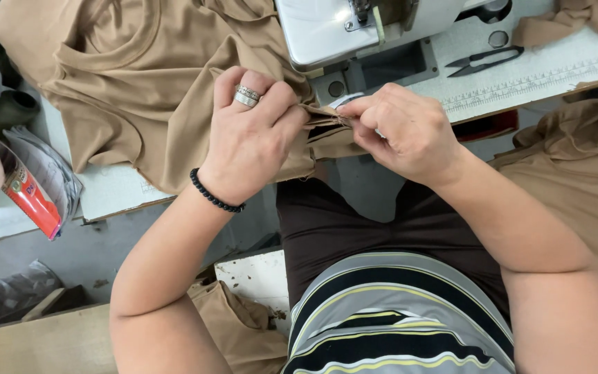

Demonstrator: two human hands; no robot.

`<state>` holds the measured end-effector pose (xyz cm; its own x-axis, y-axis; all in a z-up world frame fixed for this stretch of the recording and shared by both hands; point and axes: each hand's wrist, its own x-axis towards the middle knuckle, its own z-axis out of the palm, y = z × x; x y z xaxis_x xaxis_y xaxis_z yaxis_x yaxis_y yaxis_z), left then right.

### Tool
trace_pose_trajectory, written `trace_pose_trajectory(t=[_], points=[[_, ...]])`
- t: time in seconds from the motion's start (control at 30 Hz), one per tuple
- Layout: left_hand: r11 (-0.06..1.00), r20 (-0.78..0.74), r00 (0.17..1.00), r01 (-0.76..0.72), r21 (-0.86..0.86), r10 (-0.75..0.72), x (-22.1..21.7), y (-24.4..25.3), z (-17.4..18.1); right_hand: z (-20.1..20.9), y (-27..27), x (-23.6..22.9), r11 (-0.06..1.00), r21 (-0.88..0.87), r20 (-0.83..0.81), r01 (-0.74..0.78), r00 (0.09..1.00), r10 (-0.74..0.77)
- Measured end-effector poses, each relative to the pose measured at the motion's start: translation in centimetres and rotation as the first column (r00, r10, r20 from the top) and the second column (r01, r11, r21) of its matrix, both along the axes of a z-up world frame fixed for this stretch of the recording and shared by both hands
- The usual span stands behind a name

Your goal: Aligning and folding tan fabric pieces at a sewing workstation

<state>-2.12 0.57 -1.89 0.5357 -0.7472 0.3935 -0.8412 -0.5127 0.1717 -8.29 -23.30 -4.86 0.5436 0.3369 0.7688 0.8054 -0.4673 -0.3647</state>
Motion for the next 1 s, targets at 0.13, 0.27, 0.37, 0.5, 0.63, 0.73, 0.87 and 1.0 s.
trace_pose_trajectory(t=[0.13, 0.27, 0.37, 0.5, 0.63, 0.73, 0.87, 1.0], points=[[0.996, 0.275, 0.958, 0.087, -0.016, -0.08, -0.1, -0.1, 2.5, -0.1, -0.2, -0.1, 1.0, 0.027, -0.006, -0.008, 1.0, 0.008], [0.991, 0.233, 0.964, 0.134, -0.012, -0.128, -0.1, 0.3, 3.0, -0.4, -0.5, -0.4, 0.987, 0.154, -0.158, -0.047, 0.985, 0.072], [0.982, 0.21, 0.96, 0.185, 0.027, -0.186, -0.2, 0.3, 3.3, -0.3, -0.5, -0.5, 0.985, 0.167, -0.182, -0.048, 0.98, 0.078], [0.991, 0.275, 0.954, 0.096, 0.09, -0.117, -0.3, 0.4, 2.7, -0.4, -0.7, -0.6, 0.993, 0.109, -0.172, -0.044, 0.983, 0.063], [0.992, 0.223, 0.972, 0.043, 0.121, -0.07, -1.0, 0.5, 2.7, -0.5, -0.7, -0.6, 0.995, 0.083, -0.148, -0.052, 0.987, 0.064], [0.994, 0.244, 0.968, 0.042, 0.097, -0.064, -1.1, 0.6, 2.7, -0.4, -0.6, -0.6, 0.997, 0.068, -0.133, -0.041, 0.99, 0.049], [0.997, 0.274, 0.96, 0.041, 0.072, -0.06, -1.3, 0.9, 2.8, -0.4, -0.7, -0.4, 0.999, 0.04, -0.084, -0.034, 0.996, 0.038], [0.997, 0.3, 0.951, 0.054, 0.052, -0.067, -1.5, 0.6, 3.2, -0.3, -0.7, -0.3, 1.0, 0.013, -0.07, -0.022, 0.997, 0.023]])
